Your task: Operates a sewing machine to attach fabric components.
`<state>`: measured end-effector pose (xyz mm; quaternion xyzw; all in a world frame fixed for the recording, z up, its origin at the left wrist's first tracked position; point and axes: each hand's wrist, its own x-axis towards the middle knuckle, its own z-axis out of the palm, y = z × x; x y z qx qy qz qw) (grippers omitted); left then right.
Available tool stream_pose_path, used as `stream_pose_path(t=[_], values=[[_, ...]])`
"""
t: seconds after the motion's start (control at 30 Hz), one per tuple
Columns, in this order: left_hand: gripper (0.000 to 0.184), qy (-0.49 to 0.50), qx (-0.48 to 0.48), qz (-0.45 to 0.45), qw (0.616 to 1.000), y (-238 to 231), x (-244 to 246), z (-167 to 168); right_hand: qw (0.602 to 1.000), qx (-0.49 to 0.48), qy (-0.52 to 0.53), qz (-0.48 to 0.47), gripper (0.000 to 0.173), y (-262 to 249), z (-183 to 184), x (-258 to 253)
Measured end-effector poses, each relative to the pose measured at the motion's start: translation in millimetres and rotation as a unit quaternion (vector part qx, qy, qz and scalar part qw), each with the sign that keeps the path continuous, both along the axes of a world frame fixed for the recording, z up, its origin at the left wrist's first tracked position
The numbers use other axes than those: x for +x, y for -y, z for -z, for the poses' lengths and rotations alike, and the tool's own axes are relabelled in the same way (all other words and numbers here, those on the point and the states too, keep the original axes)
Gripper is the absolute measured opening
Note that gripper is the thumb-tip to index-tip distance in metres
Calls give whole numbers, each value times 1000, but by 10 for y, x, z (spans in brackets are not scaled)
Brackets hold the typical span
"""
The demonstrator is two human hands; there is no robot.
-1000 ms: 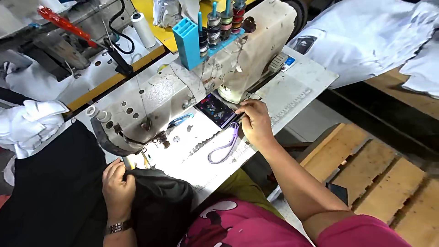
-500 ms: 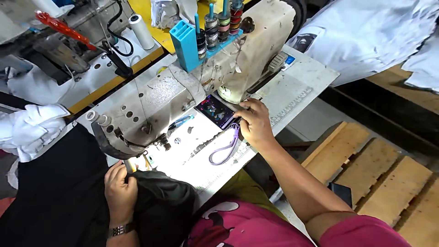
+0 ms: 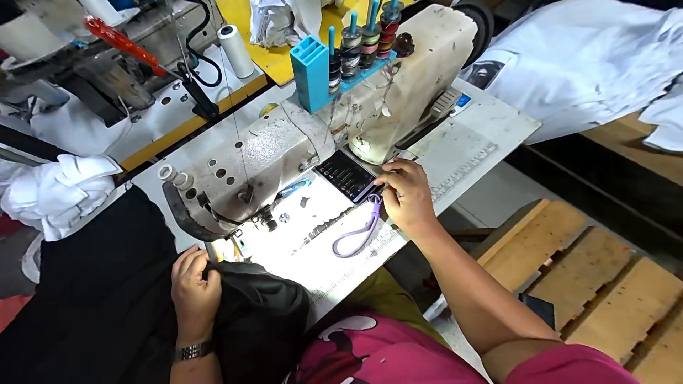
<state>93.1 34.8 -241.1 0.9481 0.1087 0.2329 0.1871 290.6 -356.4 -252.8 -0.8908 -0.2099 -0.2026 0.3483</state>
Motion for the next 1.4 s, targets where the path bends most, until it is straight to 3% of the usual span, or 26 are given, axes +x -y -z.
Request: stream_pose_path(t=[0.57,0.73,0.8,0.87,0.97,1.03,1.13,1.27,1.4], values=[[25,51,-36,31,998,4,-12,-11,1000,1,-3,3,25,-15,-27,-2],[26,81,-28,73,994,-11,0,-90,997,43,67,6,24,-57,-65,-105],[28,72,-4,78,994,-10,10,-175,993,89,72,-32,23,-270,-117,-322],[27,68,7,80,994,41,-3,-268,984,114,0,-137,21,-626,-168,-660],[29,60,10,92,994,118,-41,-372,931,51,-177,-317,34,-1245,-372,-1006],[32,43,24,100,994,142,-99,-431,899,-7,-214,-382,44,-1588,-413,-1082],[32,19,61,106,992,180,-256,-552,877,-34,-246,-412,34,-1848,-514,-1150],[35,11,108,96,989,277,-474,-685,890,-30,-226,-395,32,-1917,-633,-1213],[35,47,128,92,986,429,-564,-803,901,35,-183,-392,28,-1886,-623,-1240]])
